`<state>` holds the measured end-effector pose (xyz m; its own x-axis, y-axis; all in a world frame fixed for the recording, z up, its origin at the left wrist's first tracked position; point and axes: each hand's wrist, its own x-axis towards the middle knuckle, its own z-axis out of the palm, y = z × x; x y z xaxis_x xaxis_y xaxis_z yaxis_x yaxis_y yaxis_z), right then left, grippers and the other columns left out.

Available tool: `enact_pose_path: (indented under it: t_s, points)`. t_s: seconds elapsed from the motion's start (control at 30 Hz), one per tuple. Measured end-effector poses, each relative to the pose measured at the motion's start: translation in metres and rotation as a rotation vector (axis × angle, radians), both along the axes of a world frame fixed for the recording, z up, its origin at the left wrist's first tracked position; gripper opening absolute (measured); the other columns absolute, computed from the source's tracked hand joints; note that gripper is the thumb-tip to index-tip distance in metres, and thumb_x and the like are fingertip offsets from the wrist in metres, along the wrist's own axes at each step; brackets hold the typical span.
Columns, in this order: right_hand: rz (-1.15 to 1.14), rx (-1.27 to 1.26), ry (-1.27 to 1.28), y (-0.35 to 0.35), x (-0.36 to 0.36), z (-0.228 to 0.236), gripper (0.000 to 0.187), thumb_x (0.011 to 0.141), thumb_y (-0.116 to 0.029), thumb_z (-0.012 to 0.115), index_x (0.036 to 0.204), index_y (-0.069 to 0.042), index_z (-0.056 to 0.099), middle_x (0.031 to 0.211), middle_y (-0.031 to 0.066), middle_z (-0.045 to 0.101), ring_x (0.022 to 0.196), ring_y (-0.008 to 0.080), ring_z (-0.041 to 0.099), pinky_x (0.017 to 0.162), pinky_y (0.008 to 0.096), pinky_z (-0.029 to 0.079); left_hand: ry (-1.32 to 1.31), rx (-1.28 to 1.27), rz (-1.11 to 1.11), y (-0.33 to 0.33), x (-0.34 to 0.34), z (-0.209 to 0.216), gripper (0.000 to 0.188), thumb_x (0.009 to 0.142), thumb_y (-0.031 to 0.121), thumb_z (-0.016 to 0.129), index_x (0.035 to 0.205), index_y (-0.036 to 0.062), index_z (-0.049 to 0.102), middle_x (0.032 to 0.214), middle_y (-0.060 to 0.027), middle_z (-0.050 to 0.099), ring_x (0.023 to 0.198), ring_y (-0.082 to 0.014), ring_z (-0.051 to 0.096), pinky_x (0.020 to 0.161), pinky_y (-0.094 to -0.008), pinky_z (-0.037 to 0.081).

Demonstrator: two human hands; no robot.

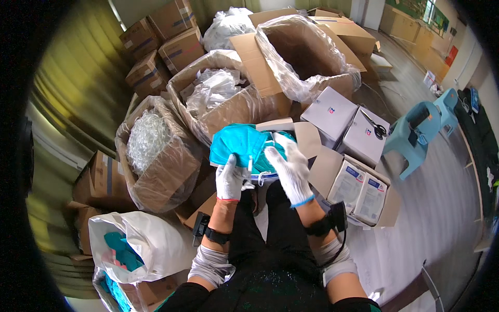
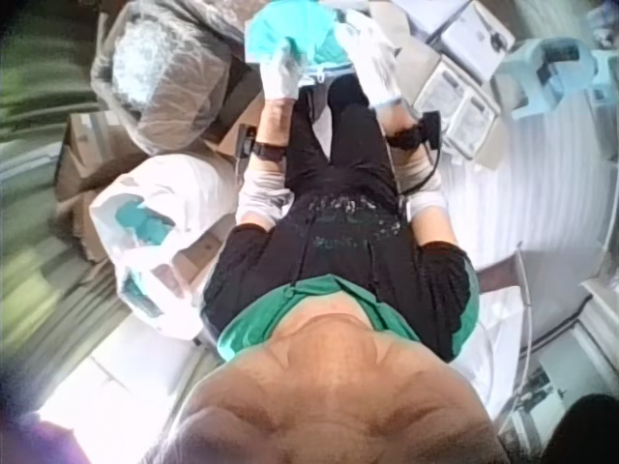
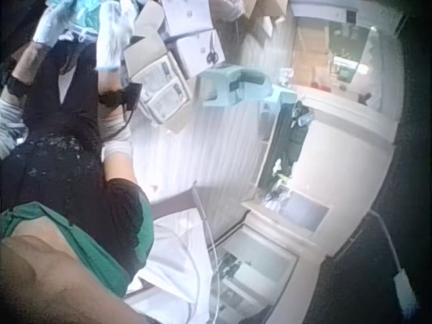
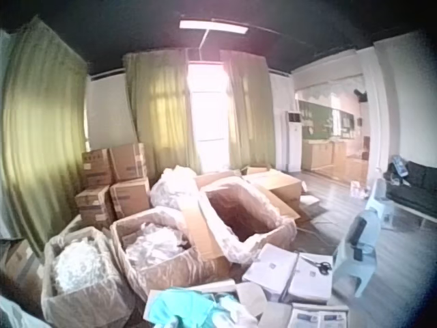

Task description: Packaging green medical or hygiene masks into smaller boxes from a larger supply.

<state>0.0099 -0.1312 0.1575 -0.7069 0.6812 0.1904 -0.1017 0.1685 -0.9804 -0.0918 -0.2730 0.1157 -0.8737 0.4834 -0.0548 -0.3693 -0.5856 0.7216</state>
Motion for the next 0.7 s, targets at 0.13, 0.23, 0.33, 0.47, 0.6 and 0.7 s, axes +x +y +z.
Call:
enact_pose_path:
  t_s: [0.13, 0.23, 0.33, 0.47, 0.6, 0.7]
  points:
    - [0.431, -0.362, 0.196, -0.003, -0.026, -0.012, 0.033, 0.090, 0.002, 0.064, 0.123, 0.000, 0.062, 0.117, 0.0084, 0.068, 0.103, 0.0155, 0.064, 0.093, 0.0288, 0.050, 0.106, -0.193, -0.183, -0.002, 0.005, -0.013, 0.018, 0.099, 0.013, 0.058, 0.113, 0.0031, 0.060, 0.097, -0.0050, 0.068, 0.080, -0.0141, 0.066, 0.071, -0.0267, 0.054]
    - [0.365, 0.075, 0.117, 0.008, -0.019, -0.018, 0.030, 0.089, 0.001, 0.065, 0.119, 0.001, 0.064, 0.107, 0.0055, 0.069, 0.089, 0.0126, 0.066, 0.078, 0.0261, 0.054, 0.318, -0.132, -0.037, 0.010, 0.020, 0.013, 0.025, 0.097, 0.010, 0.060, 0.121, 0.0036, 0.057, 0.108, -0.0053, 0.065, 0.091, -0.0141, 0.065, 0.078, -0.0281, 0.054]
    - [0.444, -0.339, -0.237, -0.002, 0.000, 0.000, 0.018, 0.096, -0.023, 0.063, 0.096, -0.005, 0.065, 0.079, 0.0049, 0.066, 0.054, 0.0085, 0.057, 0.045, 0.0235, 0.044, 0.313, -0.239, -0.129, -0.001, 0.012, 0.007, 0.032, 0.095, 0.008, 0.063, 0.126, 0.0044, 0.055, 0.115, -0.0052, 0.064, 0.102, -0.0149, 0.062, 0.090, -0.0311, 0.052]
    - [0.643, -0.652, -0.360, -0.005, 0.016, -0.035, 0.034, 0.098, -0.036, 0.059, 0.080, -0.008, 0.059, 0.067, 0.0027, 0.061, 0.046, 0.0088, 0.051, 0.040, 0.0228, 0.039, 0.585, -0.491, 0.057, -0.006, 0.006, -0.005, 0.034, 0.098, 0.013, 0.061, 0.128, -0.0003, 0.056, 0.123, -0.0103, 0.063, 0.111, -0.0187, 0.060, 0.095, -0.0333, 0.049]
    - [0.644, -1.136, 0.064, -0.010, 0.008, -0.018, 0.029, 0.103, -0.030, 0.049, 0.081, -0.010, 0.054, 0.057, -0.0047, 0.046, 0.045, 0.0077, 0.044, 0.041, 0.0252, 0.037, 0.700, -0.609, 0.163, -0.001, 0.024, -0.005, 0.029, 0.099, 0.016, 0.058, 0.123, -0.0003, 0.059, 0.115, -0.0144, 0.067, 0.104, -0.0214, 0.065, 0.089, -0.0346, 0.051]
    - [0.278, -1.250, 0.223, 0.047, -0.028, -0.051, 0.028, 0.104, -0.029, 0.041, 0.085, -0.012, 0.052, 0.054, -0.0067, 0.033, 0.041, 0.0092, 0.035, 0.039, 0.0271, 0.033, 0.574, -0.757, -0.057, 0.015, 0.070, 0.001, 0.027, 0.100, 0.010, 0.052, 0.125, 0.0003, 0.054, 0.123, -0.0130, 0.062, 0.111, -0.0205, 0.059, 0.096, -0.0343, 0.046]
